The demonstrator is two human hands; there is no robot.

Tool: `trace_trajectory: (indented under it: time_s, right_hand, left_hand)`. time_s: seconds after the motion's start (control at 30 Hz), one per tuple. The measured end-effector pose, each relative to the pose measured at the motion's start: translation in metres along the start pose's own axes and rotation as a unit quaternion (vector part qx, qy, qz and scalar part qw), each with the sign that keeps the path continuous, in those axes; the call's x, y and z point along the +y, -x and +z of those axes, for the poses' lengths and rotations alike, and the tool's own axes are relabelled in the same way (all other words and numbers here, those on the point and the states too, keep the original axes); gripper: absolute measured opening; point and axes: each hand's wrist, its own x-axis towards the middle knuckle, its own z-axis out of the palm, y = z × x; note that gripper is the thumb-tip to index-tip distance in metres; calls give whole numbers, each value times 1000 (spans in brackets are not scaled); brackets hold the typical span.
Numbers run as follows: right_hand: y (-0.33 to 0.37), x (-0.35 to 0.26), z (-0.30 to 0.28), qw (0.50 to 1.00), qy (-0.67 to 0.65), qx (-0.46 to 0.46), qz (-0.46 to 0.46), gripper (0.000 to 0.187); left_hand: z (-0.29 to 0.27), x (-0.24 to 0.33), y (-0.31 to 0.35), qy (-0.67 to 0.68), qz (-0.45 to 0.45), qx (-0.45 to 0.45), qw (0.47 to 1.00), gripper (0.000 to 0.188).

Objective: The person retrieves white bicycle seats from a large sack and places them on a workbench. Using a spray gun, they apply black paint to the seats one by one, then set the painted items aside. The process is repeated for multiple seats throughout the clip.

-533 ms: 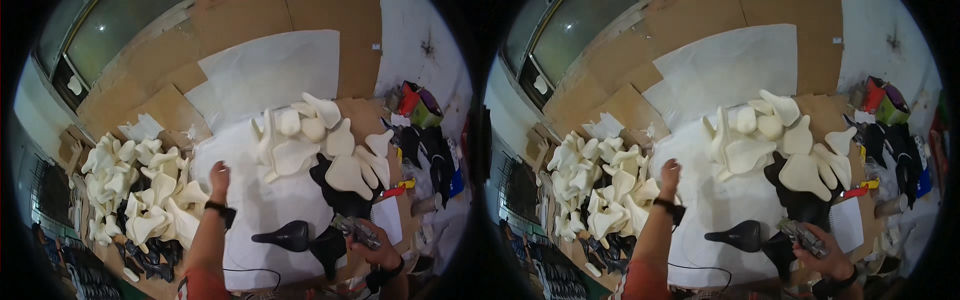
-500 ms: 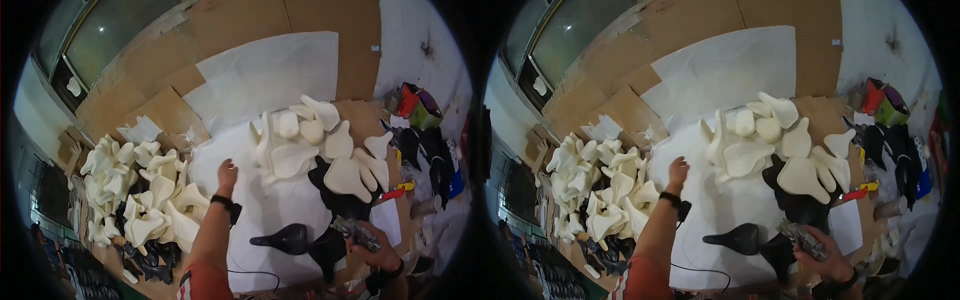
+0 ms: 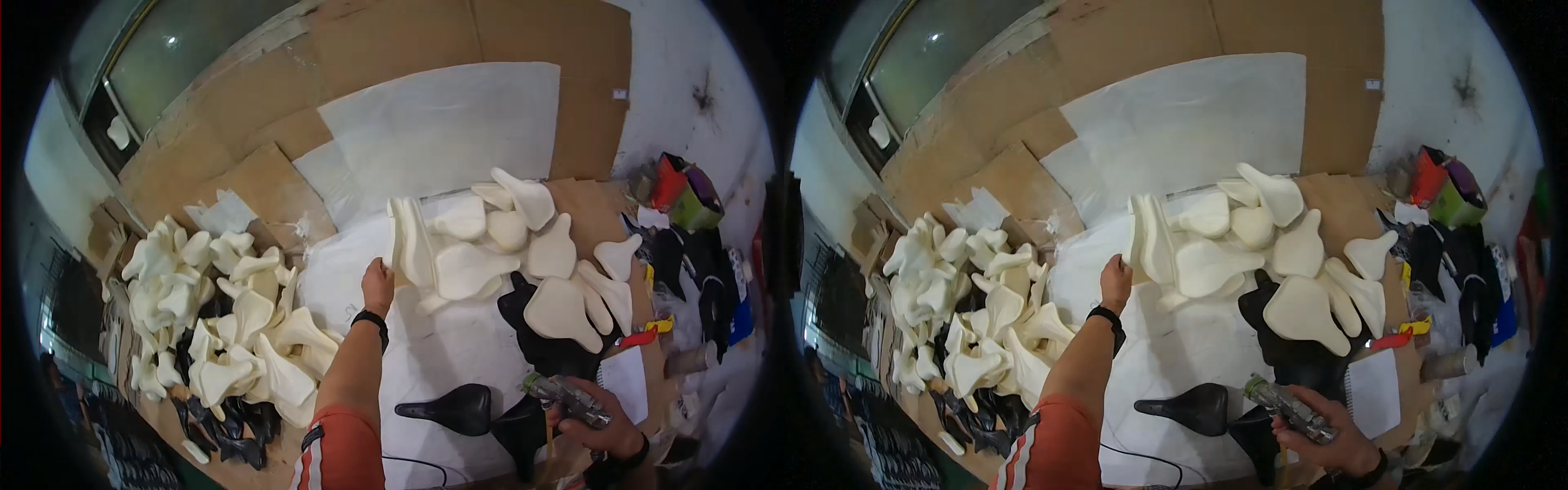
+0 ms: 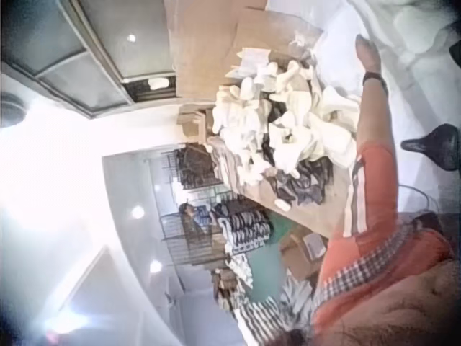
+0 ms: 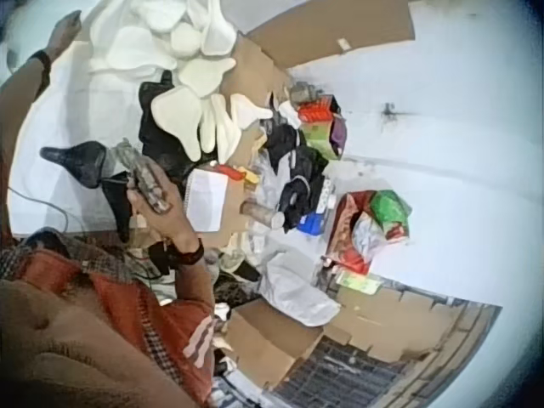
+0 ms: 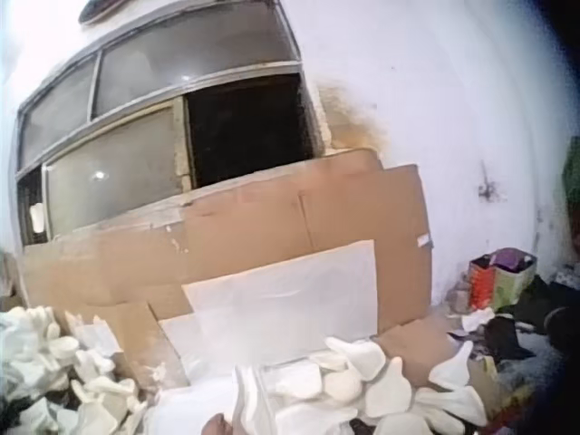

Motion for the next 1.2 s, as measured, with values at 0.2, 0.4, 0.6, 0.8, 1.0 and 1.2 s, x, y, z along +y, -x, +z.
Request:
trace_trajectory:
  time_s: [0.2,0.4,0.6,0.8,1.0,1.2]
  right_hand:
    - [-6,4,31,999,2,-38,-19,55]
    - [-17,8,70,989,106,-97,-40,52]
    - [-12,-20,120,995,49,-34,-74,55]
    - [-6,-2,110,988,111,-95,-49,56]
    - [-8,2,104,992,76,-90,-32,61]
    - [-9,16,95,995,70,-60,-32,61]
  left_hand:
    - [-71,-17,84,129,-157,16,979,25]
    - [-118,-62,195,280,-239,23,930,33]
    - [-138,-101,249,290,-259,83,918,30]
    - [-166,-105,272,293,-265,79,915,30]
    - [-193,-94,269,350,-268,99,892,31]
    - [-214,-72,247,378,-237,132,885,30]
